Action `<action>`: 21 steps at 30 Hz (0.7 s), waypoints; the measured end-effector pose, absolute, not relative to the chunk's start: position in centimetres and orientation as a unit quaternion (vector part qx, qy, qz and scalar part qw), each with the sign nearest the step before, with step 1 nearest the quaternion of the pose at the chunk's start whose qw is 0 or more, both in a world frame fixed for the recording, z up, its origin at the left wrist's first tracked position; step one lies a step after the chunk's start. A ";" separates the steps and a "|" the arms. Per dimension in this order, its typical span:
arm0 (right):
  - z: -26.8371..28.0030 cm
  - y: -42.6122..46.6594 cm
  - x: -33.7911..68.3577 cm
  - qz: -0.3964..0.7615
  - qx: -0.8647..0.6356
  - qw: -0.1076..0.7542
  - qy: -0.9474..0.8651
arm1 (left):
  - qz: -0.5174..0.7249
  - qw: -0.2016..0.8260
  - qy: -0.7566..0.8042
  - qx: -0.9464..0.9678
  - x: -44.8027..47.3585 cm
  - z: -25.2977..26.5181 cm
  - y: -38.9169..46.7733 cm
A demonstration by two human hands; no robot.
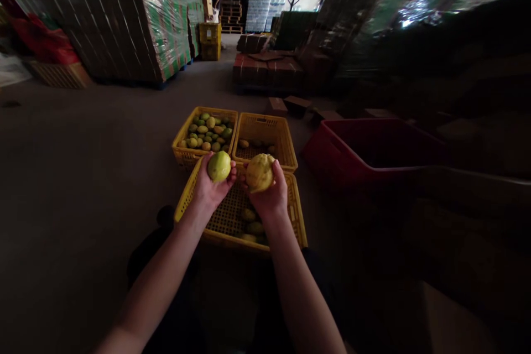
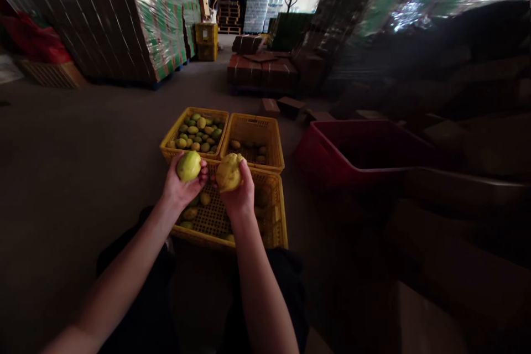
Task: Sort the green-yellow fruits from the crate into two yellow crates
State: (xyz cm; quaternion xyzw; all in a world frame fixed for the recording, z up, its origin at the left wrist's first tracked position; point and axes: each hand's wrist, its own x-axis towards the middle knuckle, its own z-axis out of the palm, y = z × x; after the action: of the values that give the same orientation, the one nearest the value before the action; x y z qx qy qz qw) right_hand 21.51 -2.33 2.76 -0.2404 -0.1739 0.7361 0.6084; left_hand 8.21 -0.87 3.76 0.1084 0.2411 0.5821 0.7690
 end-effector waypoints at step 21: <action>1.3 -1.1 21.1 0.726 -0.293 0.603 -0.153 | 0.587 0.742 0.317 0.063 8.6 3.7 -0.6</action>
State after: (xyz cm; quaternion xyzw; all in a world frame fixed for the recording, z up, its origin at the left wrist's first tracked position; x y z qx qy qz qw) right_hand 21.12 -1.06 1.32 -0.2925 -0.1529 0.7263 0.6030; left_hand 8.56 -0.64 3.67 0.0628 0.3174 0.5868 0.7423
